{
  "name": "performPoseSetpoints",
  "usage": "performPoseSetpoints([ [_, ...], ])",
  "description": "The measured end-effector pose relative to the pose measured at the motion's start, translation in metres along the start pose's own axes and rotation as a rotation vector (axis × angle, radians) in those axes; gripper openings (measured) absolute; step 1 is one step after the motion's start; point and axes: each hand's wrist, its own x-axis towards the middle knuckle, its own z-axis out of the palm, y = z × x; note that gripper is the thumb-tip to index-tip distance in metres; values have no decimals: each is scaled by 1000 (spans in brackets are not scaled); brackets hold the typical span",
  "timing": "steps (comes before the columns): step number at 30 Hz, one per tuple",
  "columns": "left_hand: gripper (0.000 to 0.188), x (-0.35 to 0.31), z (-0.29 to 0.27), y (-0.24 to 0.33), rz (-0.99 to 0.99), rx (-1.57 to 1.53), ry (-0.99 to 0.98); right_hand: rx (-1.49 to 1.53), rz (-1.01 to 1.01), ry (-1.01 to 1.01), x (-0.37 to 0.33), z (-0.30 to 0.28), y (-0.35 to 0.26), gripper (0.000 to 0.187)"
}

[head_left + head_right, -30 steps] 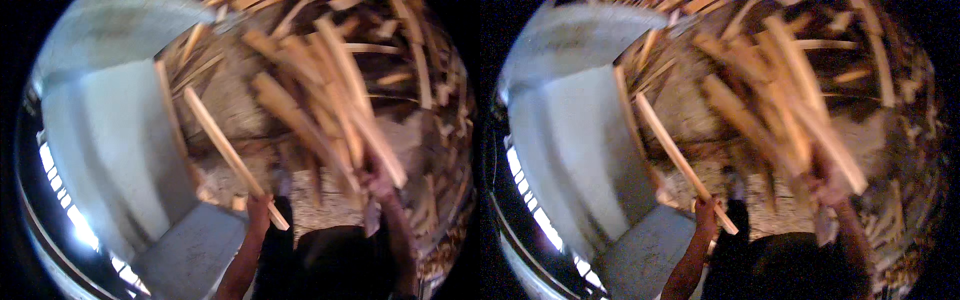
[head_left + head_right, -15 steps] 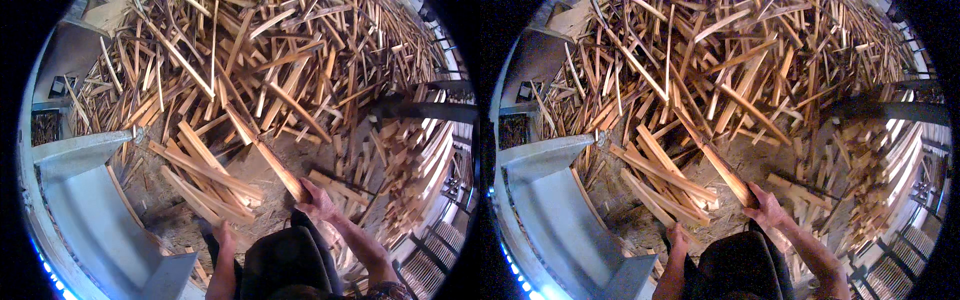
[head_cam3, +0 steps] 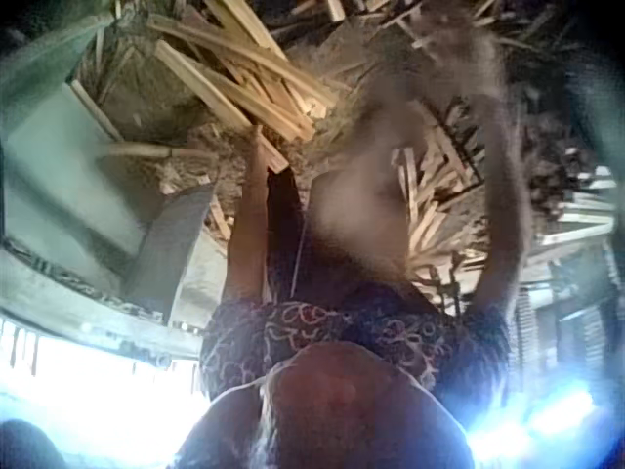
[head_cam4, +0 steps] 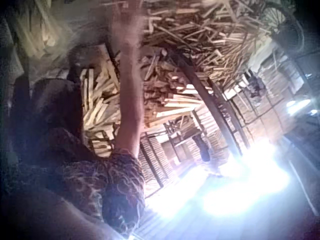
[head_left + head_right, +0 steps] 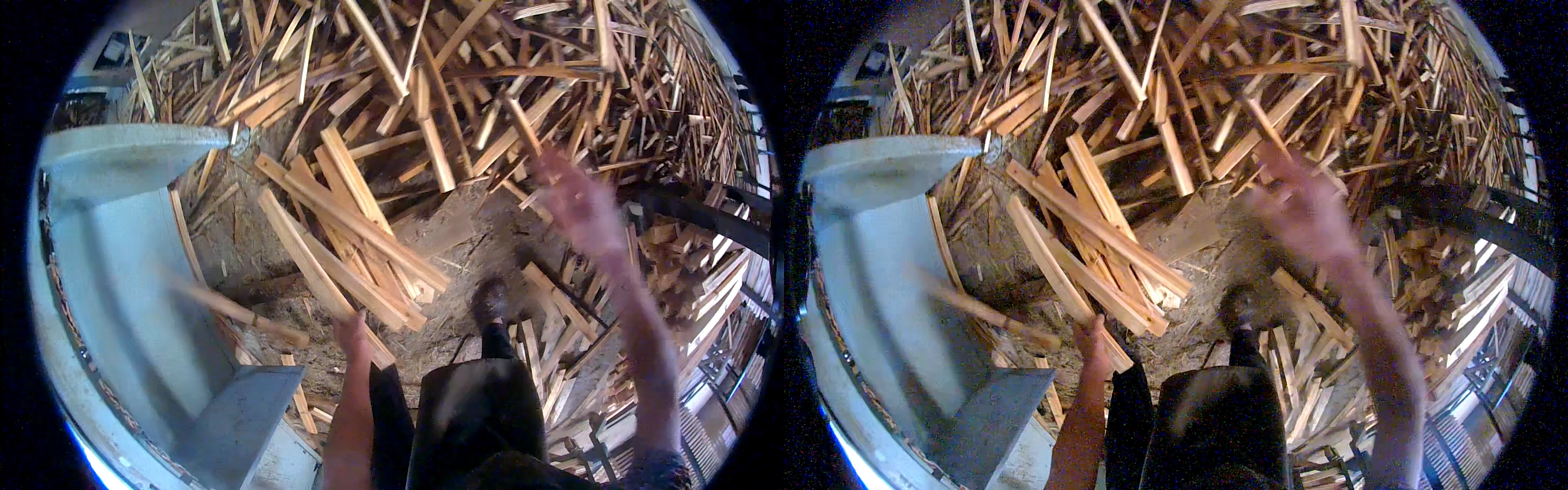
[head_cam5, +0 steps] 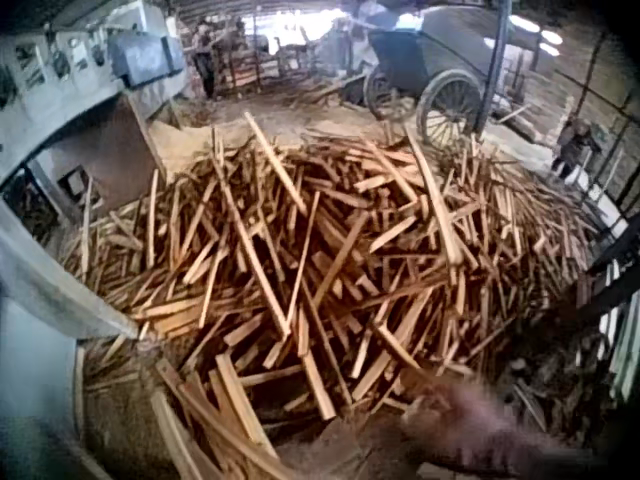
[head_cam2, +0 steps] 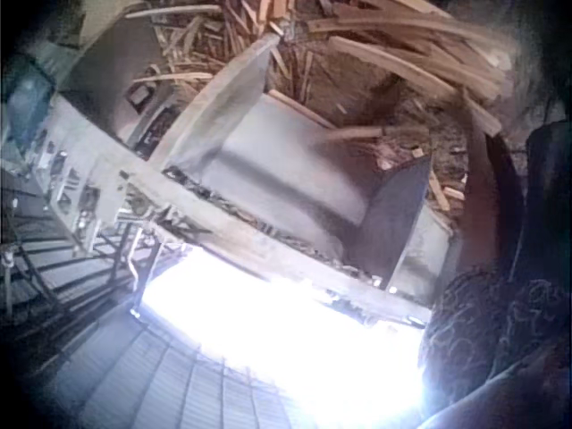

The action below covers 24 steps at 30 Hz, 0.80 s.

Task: The person repeatedly picks up small wooden planks from a large pile on the floor and places them onto a metal rack. The person handles the wood by hand, gathering handfuls of planks and stacking them neatly on the rack throughout the clip.

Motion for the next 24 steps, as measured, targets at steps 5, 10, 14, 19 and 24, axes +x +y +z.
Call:
performPoseSetpoints([
  [5,60,57,-1,25,196,298,-168,-1252,17,-224,31,75,197,67],
  [10,71,141,-8,-5,130,107,-162,-562,326,-170,99,58,327,73],
  [14,72,184,1,-36,19,-34,-231,-375,482,-193,126,108,337,66],
  [19,60,159,36,-10,-38,-351,-195,-640,346,-250,95,151,322,64],
  [24,54,157,17,18,83,-67,-338,-548,73,-309,107,157,334,51],
])
